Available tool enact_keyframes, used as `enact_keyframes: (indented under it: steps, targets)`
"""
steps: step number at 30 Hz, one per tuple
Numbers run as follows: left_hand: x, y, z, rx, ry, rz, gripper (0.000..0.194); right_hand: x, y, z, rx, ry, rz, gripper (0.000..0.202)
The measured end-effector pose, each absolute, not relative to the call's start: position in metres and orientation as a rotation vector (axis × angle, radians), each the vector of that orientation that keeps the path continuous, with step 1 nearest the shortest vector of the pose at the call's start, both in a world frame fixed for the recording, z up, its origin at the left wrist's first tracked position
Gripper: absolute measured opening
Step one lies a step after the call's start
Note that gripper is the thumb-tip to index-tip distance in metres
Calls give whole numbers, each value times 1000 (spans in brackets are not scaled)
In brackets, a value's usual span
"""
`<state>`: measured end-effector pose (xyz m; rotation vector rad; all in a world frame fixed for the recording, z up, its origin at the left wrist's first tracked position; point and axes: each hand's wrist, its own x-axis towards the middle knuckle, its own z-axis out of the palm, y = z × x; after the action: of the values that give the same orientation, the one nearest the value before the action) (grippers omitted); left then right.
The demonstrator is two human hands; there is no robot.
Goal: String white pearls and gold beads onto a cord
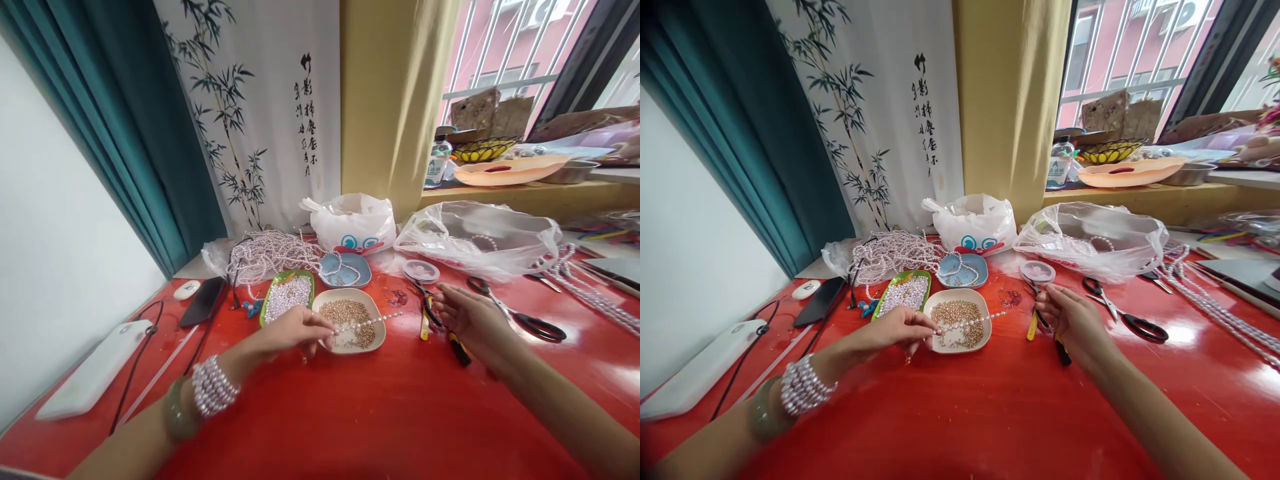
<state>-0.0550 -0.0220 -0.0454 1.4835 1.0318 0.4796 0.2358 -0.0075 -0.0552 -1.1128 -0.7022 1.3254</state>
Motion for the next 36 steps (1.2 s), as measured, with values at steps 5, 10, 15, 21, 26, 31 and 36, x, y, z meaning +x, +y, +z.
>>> enact_keyframes:
  steps: [5, 10, 15, 21, 26, 31, 36]
  targets:
    - [-68, -37, -63, 1696, 1168, 401, 26, 233, -8, -64, -1178, -769, 1312, 9]
    - [-67, -47, -63, 1995, 1196, 370, 21, 233, -9, -63, -1259, -927, 1253, 18]
    - [-66, -49, -57, 2250, 1163, 162, 23, 239, -8, -67, -1316, -960, 1247, 19]
    - [-65, -44, -50, 2431, 1037, 23, 20, 239, -7, -63, -1423, -1080, 1212, 24]
    - [-61, -38, -46, 2506, 1022, -75, 18, 231, -2, -53, -1508, -1106, 1179, 29]
    - [-64, -35, -42, 2520, 943, 6, 20, 225, 4, -48, -1547, -1156, 1187, 35]
    - [-77, -26, -31, 2311, 909, 241, 19, 223, 12, -56, -1557, -1193, 1175, 36]
